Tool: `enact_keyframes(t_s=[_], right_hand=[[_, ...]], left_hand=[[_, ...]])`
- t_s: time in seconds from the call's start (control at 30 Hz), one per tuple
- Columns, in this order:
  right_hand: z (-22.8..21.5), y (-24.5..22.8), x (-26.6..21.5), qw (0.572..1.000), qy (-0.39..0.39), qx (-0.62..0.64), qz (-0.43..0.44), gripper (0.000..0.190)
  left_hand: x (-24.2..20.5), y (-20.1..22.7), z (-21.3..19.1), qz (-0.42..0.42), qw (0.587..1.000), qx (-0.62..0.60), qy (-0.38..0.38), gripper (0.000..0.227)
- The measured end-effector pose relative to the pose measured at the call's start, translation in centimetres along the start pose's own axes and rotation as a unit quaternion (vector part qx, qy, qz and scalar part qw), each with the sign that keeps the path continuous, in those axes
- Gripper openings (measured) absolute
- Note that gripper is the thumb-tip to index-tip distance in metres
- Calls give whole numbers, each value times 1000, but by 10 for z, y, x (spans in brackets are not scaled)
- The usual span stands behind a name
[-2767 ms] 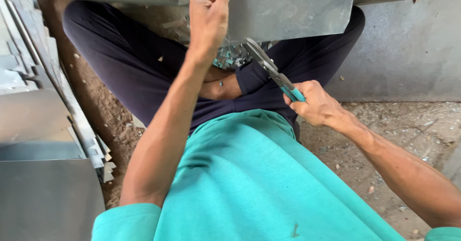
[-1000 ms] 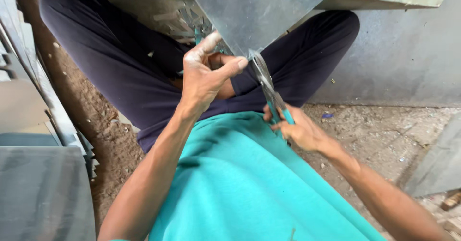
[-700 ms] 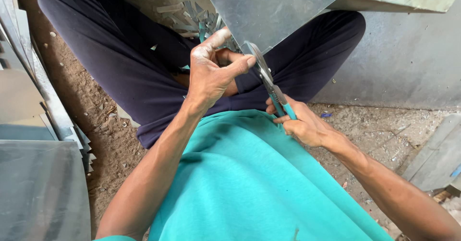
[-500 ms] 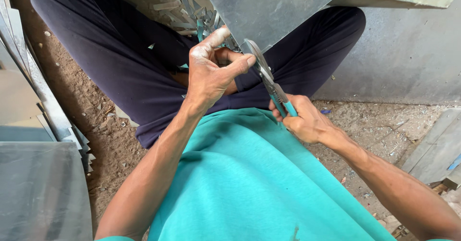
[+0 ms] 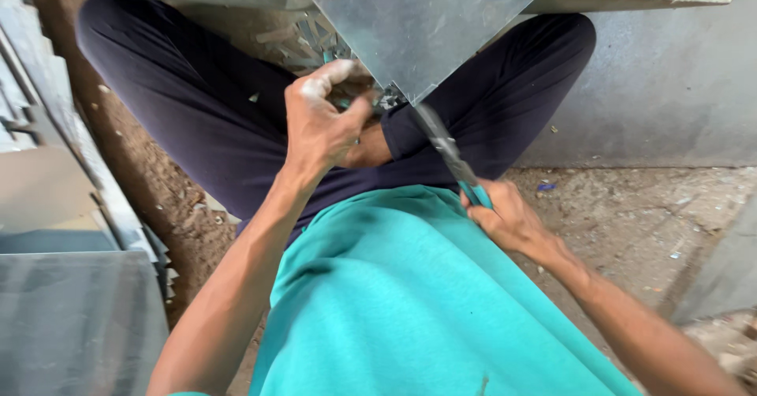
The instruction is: The person sits on the ground and uses tin snips to cut rectangular metal sheets. They repeatedly pick up sheets, cut along the edges to trim them, and place the finished pieces onto a stack.
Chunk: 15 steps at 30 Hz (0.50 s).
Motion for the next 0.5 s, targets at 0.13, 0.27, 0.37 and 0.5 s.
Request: enact_keyframes(t_s=[0.13, 0.27, 0.37, 0.5], right_hand=[[22, 45, -9, 986, 55, 123, 95, 14], [39, 59, -9, 953, 101, 283, 27, 19], [54, 54, -1, 918, 94, 384, -3, 36], [67, 41, 7, 853, 115, 510, 1, 53]], left_hand=[[21, -8, -19, 47, 986, -9, -162, 31], [44, 2, -5, -156, 949, -240, -130, 26], [50, 14, 57, -127, 968, -197, -90, 25], [42, 18, 143, -136, 949, -273, -79, 23]])
Point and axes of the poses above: each hand's wrist, its own x-axis towards the middle knuckle, its own z-axis out of the palm, y = z × x, the point moved 2 cm from there along x, towards the middle knuckle
